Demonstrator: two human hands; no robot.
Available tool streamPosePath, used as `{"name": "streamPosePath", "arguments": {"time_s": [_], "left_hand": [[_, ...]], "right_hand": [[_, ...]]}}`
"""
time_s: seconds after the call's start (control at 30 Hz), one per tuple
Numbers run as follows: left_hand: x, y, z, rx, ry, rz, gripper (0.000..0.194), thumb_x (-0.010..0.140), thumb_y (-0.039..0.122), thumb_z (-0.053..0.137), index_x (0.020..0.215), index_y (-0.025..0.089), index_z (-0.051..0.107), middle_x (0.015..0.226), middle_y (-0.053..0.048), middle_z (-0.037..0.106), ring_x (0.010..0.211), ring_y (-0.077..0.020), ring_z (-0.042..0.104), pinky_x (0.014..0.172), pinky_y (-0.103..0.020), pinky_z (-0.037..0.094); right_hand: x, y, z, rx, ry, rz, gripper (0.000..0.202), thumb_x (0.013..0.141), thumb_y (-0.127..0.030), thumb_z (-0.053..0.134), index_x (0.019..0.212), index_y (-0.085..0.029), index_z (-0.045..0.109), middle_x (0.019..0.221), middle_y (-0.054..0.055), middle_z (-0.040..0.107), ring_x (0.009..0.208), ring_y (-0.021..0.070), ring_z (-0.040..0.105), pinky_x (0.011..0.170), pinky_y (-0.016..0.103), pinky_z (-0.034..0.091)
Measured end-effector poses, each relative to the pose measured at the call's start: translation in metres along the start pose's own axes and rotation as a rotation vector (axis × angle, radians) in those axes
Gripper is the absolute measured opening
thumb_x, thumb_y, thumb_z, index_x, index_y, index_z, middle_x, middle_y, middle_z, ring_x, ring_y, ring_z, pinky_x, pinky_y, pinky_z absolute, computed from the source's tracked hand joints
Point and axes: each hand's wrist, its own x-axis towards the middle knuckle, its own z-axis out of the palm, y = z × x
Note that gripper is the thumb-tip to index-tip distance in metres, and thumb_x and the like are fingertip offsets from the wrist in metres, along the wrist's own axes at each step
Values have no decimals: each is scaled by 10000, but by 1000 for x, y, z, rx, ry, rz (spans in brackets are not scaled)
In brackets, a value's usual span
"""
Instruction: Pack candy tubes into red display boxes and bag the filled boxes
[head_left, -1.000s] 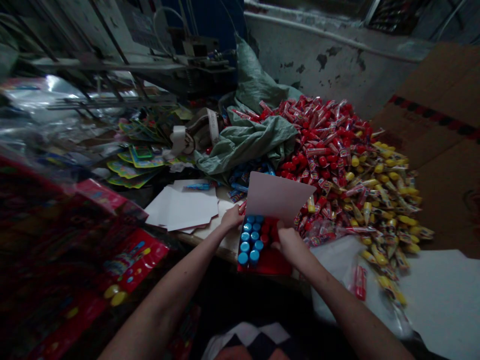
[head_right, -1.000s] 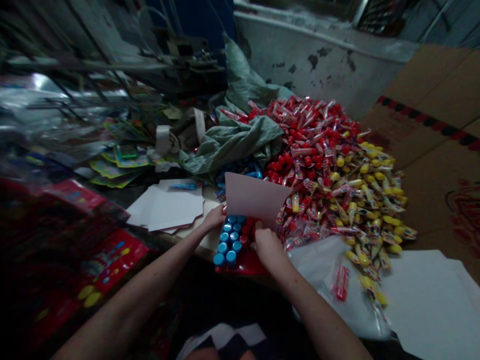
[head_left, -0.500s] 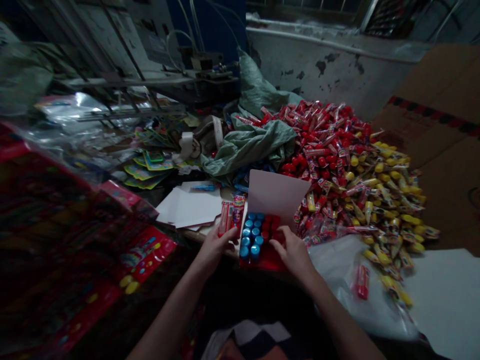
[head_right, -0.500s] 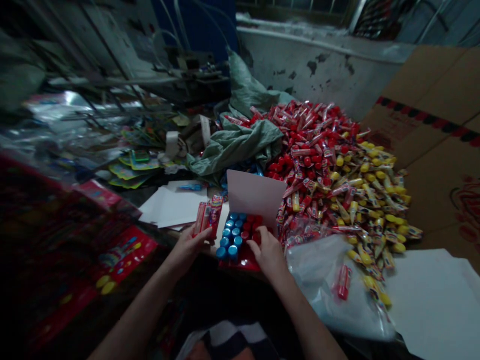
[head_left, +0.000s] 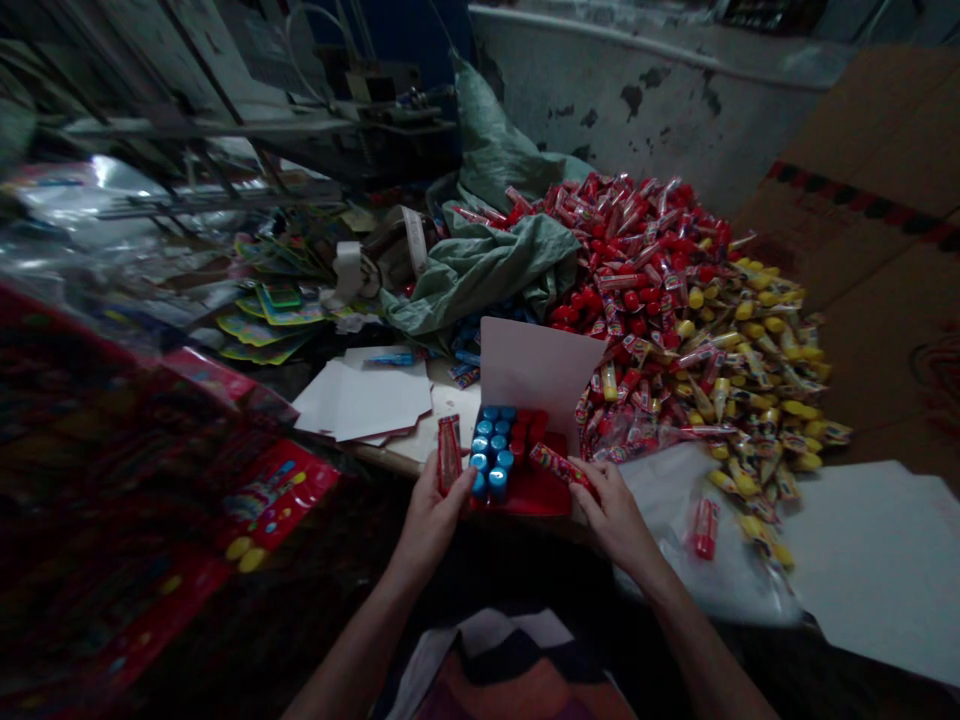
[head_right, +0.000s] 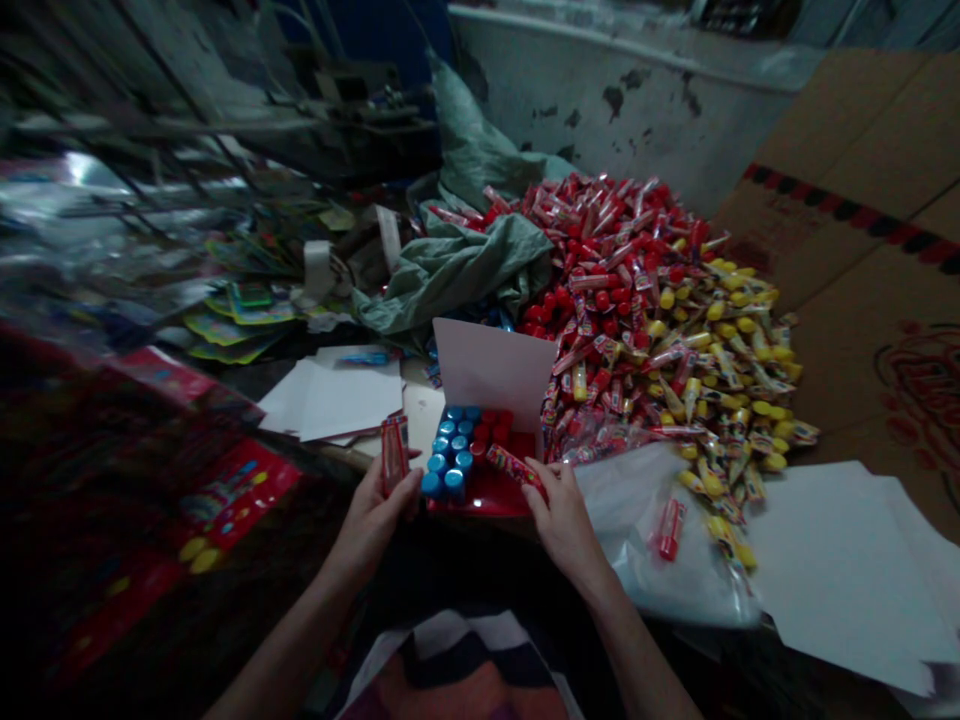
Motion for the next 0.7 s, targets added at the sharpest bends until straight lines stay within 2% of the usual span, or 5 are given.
{"name": "streamPosePath", "arguments": {"time_s": [0.07, 0.17, 0.33, 0.53, 0.7], "left_hand": [[3, 0, -7, -34, -8, -9, 373, 818, 513, 563, 1030, 216, 483, 585, 80, 493, 459, -89, 429, 428, -181, 337], [0, -6, -9, -88, -54, -40, 352, 863, 549, 467, 1019, 235, 428, 607, 76, 528, 461, -94, 447, 433, -188, 370], [-4, -14, -8, -114, -70, -62, 306, 856, 485, 485, 1014, 231, 420, 640, 69, 552, 456, -90, 453, 430, -192, 375], [-1, 0, -13, 7, -106, -80, 361, 772, 496, 634, 940, 182, 580, 579, 67, 484, 439, -68, 392, 414, -180, 294], [1, 8, -9, -94, -154, -119, 395, 769, 511, 634, 917, 145, 637, 579, 44, 510, 416, -55, 370, 401, -185, 259]], "right_hand": [[-1, 3, 2, -134, -85, -54, 324, 881, -225, 514, 1194, -193, 591, 1091, 87, 601, 1026, 196, 588, 964, 353, 446], [4, -2, 18, -296, -183, -79, 221, 874, -207, 568, 1092, -177, 585, 1049, 78, 612, 991, 190, 595, 903, 323, 469], [27, -30, 40, -630, -335, -64, 182, 906, -237, 561, 1078, -183, 578, 1041, 84, 600, 950, 196, 620, 811, 292, 489], [44, -72, 49, -842, -462, -168, 276, 932, -72, 381, 1094, -132, 596, 1076, 141, 599, 980, 230, 621, 785, 311, 510], [52, -68, 49, -854, -490, -154, 274, 935, -93, 394, 1102, -128, 609, 1025, 137, 640, 942, 240, 652, 785, 316, 520]]}}
